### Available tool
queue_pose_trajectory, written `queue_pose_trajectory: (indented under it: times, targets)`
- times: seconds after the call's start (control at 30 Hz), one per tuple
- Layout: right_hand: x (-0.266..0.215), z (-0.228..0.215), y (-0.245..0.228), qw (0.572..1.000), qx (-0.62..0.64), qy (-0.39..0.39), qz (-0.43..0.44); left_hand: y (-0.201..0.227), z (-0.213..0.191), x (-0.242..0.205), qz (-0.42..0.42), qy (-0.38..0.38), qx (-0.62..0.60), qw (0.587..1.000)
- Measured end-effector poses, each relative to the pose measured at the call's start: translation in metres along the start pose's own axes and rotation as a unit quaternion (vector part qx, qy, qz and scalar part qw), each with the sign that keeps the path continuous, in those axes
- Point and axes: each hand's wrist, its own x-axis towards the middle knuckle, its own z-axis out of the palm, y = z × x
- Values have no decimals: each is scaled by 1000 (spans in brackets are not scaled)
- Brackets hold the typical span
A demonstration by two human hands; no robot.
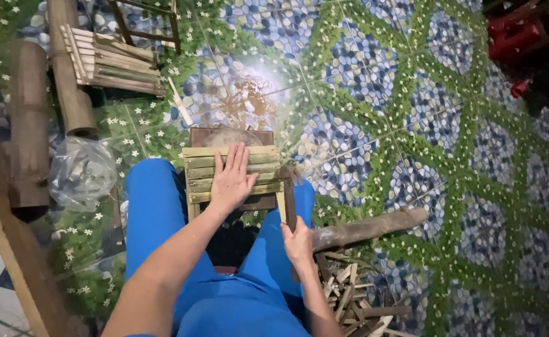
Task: The person assembles a small wooden stool by hammering nails into the seat slats. They hold the stool on their lap and use a hammer to secure the pieces together.
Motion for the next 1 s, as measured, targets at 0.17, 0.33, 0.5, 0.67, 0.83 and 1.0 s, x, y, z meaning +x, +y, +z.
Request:
queue_pose_trajectory:
  times: [0.17,0.33,0.5,0.67,0.83,1.0]
  targets:
    - [-28,-18,-18,996,58,2,61,2,1,-1,-3,8,-5,1000]
    - [-25,-18,1,998,37,18,52,0,-1,0,4,-19,14,1000]
    - [-24,-16,-7,999,23,-4,27,1,0,0,-1,-21,4,1000]
    - [-22,-15,-2,1000,15,-12,18,0,6,-2,2,-9,12,1000]
    - [-35,-24,-12,999,34,-17,17,-2,6,-3,-1,-3,-3,1000]
    - [-51,-23,12,998,-63,11,-5,-5,15,-3,35,38,69,996]
